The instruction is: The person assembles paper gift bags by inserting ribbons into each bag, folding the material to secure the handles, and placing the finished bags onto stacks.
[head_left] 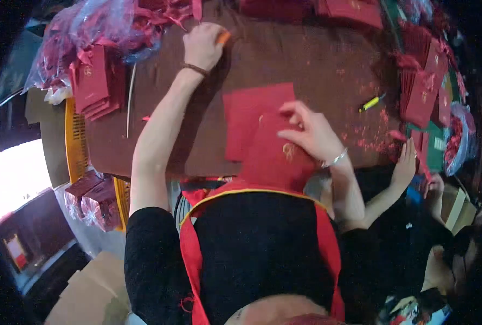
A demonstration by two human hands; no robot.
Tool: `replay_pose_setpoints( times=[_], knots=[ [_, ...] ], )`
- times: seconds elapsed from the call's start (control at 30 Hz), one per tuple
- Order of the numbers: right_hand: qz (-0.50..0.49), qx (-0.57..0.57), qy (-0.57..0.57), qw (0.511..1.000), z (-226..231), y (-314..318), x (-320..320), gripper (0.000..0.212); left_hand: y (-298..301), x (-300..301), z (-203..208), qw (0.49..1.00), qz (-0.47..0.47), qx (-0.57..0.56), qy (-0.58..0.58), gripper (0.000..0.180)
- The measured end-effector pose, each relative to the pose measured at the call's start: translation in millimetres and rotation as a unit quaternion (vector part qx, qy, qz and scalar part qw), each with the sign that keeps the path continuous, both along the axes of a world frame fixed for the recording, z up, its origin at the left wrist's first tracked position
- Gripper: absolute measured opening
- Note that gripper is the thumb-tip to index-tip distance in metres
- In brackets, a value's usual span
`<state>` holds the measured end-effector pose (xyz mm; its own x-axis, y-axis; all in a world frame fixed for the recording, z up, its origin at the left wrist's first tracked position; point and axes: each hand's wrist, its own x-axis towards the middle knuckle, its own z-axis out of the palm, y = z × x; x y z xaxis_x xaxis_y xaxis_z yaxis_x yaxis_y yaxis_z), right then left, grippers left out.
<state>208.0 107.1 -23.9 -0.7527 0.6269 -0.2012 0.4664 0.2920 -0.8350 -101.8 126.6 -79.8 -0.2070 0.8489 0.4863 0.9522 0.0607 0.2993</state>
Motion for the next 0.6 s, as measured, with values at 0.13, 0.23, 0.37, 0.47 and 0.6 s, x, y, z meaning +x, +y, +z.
replay_pose_setpoints(
  times=[0.13, 0.23, 0.37, 0.47, 0.6],
  knots=[
    [-0.03, -0.132, 0.008, 0.991, -7, 7, 0, 0.031, -65, 41, 45, 0.95, -0.063, -0.07, -0.298, 0.015],
    [0.007, -0.106, -0.001, 0.994, -7, 10, -5, 0.028, -113, 74, 49, 0.955, -0.107, -0.094, -0.262, 0.015],
    [0.035, -0.1, -0.01, 0.994, -2, 4, -9, 0.029, -144, 114, 60, 0.948, -0.125, -0.143, -0.254, 0.02],
    [0.029, -0.123, 0.001, 0.992, -6, -2, -10, 0.03, -152, 129, 56, 0.959, -0.145, -0.129, -0.205, 0.022],
    [0.036, -0.089, -0.003, 0.995, -7, -7, -11, 0.032, -151, 136, 52, 0.973, -0.149, -0.098, -0.145, 0.021]
  ],
)
